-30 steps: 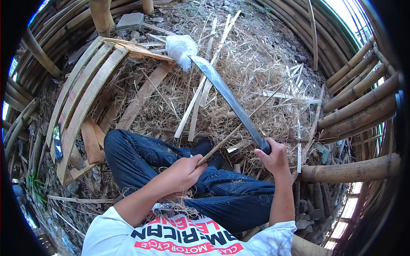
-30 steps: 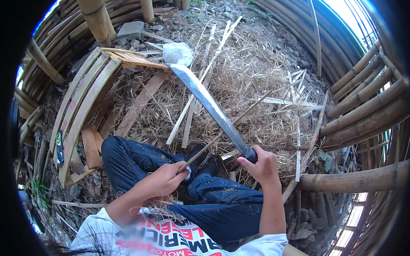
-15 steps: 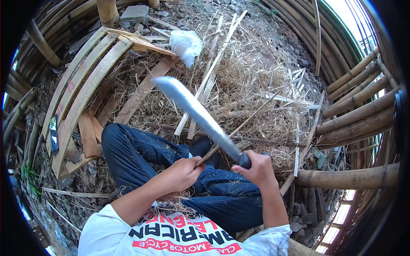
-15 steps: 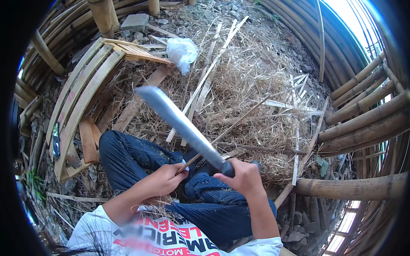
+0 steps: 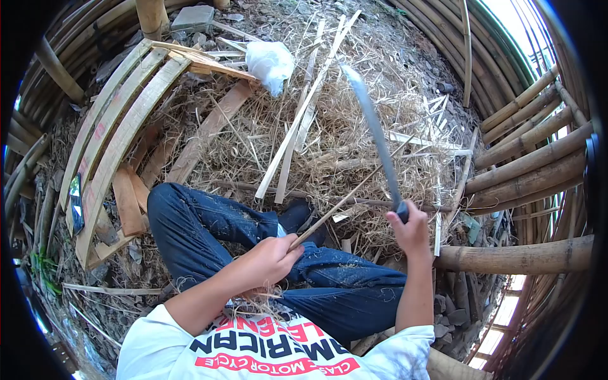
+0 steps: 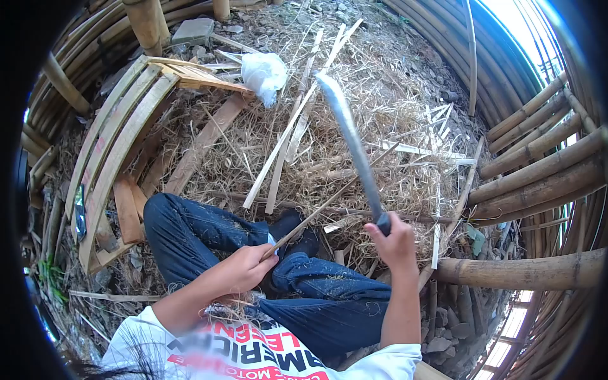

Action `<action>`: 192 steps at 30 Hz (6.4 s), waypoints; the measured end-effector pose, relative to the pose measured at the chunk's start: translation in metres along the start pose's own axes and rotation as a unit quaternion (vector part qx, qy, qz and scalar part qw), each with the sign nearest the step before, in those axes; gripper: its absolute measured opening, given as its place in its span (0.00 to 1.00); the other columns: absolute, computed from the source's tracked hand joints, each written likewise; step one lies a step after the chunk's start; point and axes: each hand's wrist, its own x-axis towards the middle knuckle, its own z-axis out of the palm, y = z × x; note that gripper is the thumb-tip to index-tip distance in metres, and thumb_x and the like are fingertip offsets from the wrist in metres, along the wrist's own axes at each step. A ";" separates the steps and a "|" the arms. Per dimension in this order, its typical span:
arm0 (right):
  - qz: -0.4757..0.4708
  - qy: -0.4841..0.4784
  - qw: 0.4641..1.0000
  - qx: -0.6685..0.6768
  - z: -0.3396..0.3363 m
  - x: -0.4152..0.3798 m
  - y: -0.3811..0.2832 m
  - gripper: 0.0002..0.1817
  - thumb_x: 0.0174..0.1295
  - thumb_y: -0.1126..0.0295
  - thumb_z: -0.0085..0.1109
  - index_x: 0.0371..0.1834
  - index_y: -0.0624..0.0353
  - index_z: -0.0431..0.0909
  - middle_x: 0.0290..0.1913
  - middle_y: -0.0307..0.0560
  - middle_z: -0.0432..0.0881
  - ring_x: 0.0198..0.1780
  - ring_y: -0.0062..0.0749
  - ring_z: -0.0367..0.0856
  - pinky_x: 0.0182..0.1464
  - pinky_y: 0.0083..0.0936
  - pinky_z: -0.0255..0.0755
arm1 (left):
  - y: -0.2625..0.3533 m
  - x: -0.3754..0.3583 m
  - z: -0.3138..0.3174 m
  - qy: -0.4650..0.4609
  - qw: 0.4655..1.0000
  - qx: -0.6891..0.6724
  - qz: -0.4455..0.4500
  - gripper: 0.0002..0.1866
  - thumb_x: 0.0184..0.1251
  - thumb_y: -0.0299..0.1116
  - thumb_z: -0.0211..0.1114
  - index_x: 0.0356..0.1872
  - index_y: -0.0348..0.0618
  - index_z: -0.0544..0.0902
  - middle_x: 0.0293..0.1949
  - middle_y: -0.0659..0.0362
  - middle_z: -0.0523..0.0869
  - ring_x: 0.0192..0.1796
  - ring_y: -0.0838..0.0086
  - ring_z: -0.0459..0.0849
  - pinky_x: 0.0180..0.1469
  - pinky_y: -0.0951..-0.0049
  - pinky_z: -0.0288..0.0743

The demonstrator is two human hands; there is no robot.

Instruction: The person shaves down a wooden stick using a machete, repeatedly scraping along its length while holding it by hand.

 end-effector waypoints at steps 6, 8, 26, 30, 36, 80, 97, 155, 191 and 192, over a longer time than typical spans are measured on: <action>-0.139 -0.061 0.988 0.023 0.030 -0.013 -0.045 0.28 0.49 0.45 0.72 0.34 0.62 0.79 0.21 0.53 0.79 0.25 0.46 0.82 0.30 0.34 0.76 | 0.007 -0.003 -0.010 0.010 1.000 -0.014 -0.002 0.17 0.74 0.38 0.50 0.41 0.29 0.74 0.31 0.33 0.80 0.40 0.38 0.80 0.42 0.53 0.71; -0.160 -0.056 0.985 0.034 0.030 -0.006 -0.046 0.28 0.48 0.45 0.73 0.33 0.61 0.79 0.21 0.52 0.80 0.25 0.47 0.83 0.30 0.34 0.76 | 0.015 -0.010 -0.016 0.010 1.000 0.002 -0.009 0.17 0.74 0.38 0.50 0.41 0.29 0.74 0.31 0.33 0.80 0.40 0.38 0.80 0.42 0.53 0.71; -0.127 -0.035 0.991 0.026 0.017 0.000 -0.031 0.27 0.53 0.44 0.69 0.29 0.62 0.77 0.19 0.51 0.78 0.25 0.47 0.82 0.30 0.36 0.74 | 0.019 -0.019 -0.013 0.028 0.999 -0.011 0.017 0.16 0.75 0.38 0.50 0.38 0.31 0.74 0.25 0.39 0.78 0.29 0.44 0.76 0.36 0.57 0.70; -0.035 -0.012 0.998 0.045 0.002 0.005 -0.007 0.27 0.57 0.44 0.66 0.28 0.62 0.76 0.19 0.49 0.77 0.22 0.45 0.80 0.28 0.33 0.73 | 0.015 -0.018 -0.005 -0.009 1.000 -0.026 -0.015 0.14 0.75 0.37 0.51 0.42 0.32 0.75 0.21 0.51 0.73 0.26 0.66 0.70 0.32 0.65 0.67; -0.124 -0.046 0.989 0.069 0.022 -0.023 -0.044 0.30 0.52 0.41 0.69 0.32 0.61 0.78 0.19 0.51 0.77 0.25 0.49 0.81 0.29 0.35 0.74 | 0.022 -0.017 -0.002 -0.025 0.999 -0.027 -0.020 0.15 0.75 0.36 0.51 0.37 0.31 0.73 0.20 0.46 0.74 0.23 0.59 0.71 0.31 0.62 0.68; -0.095 0.013 0.995 0.018 -0.003 -0.004 -0.002 0.29 0.49 0.40 0.70 0.27 0.58 0.78 0.19 0.44 0.79 0.21 0.35 0.82 0.27 0.30 0.75 | 0.050 -0.009 -0.011 -0.011 0.999 -0.039 -0.011 0.07 0.74 0.29 0.51 0.36 0.35 0.71 0.20 0.61 0.70 0.24 0.80 0.64 0.27 0.73 0.61; -0.013 0.034 0.997 0.067 0.007 -0.002 -0.011 0.29 0.52 0.39 0.67 0.23 0.57 0.76 0.16 0.46 0.77 0.20 0.40 0.81 0.26 0.32 0.74 | 0.034 -0.017 -0.005 0.021 0.999 -0.016 -0.028 0.11 0.77 0.34 0.51 0.33 0.38 0.71 0.19 0.67 0.68 0.23 0.84 0.64 0.24 0.78 0.60; -0.092 0.181 0.978 0.055 -0.003 -0.014 -0.011 0.34 0.54 0.29 0.58 0.13 0.51 0.70 0.12 0.36 0.73 0.13 0.25 0.75 0.17 0.25 0.71 | 0.013 -0.053 0.005 -0.032 0.999 0.005 -0.036 0.08 0.69 0.27 0.53 0.29 0.36 0.72 0.16 0.64 0.73 0.18 0.83 0.70 0.21 0.78 0.64; 0.048 0.126 0.991 -0.004 -0.004 -0.010 0.012 0.36 0.54 0.27 0.54 0.14 0.51 0.74 0.11 0.35 0.72 0.13 0.24 0.74 0.19 0.23 0.71 | 0.016 -0.066 0.012 -0.058 0.992 0.085 -0.076 0.06 0.67 0.27 0.59 0.36 0.35 0.73 0.19 0.57 0.74 0.22 0.74 0.75 0.27 0.71 0.69; 0.044 0.127 0.991 -0.009 -0.005 -0.013 0.008 0.36 0.54 0.27 0.54 0.14 0.51 0.74 0.11 0.35 0.72 0.13 0.24 0.74 0.19 0.23 0.71 | 0.016 -0.066 0.013 -0.054 0.992 0.084 -0.077 0.06 0.67 0.27 0.59 0.36 0.35 0.73 0.19 0.56 0.74 0.22 0.74 0.75 0.27 0.71 0.69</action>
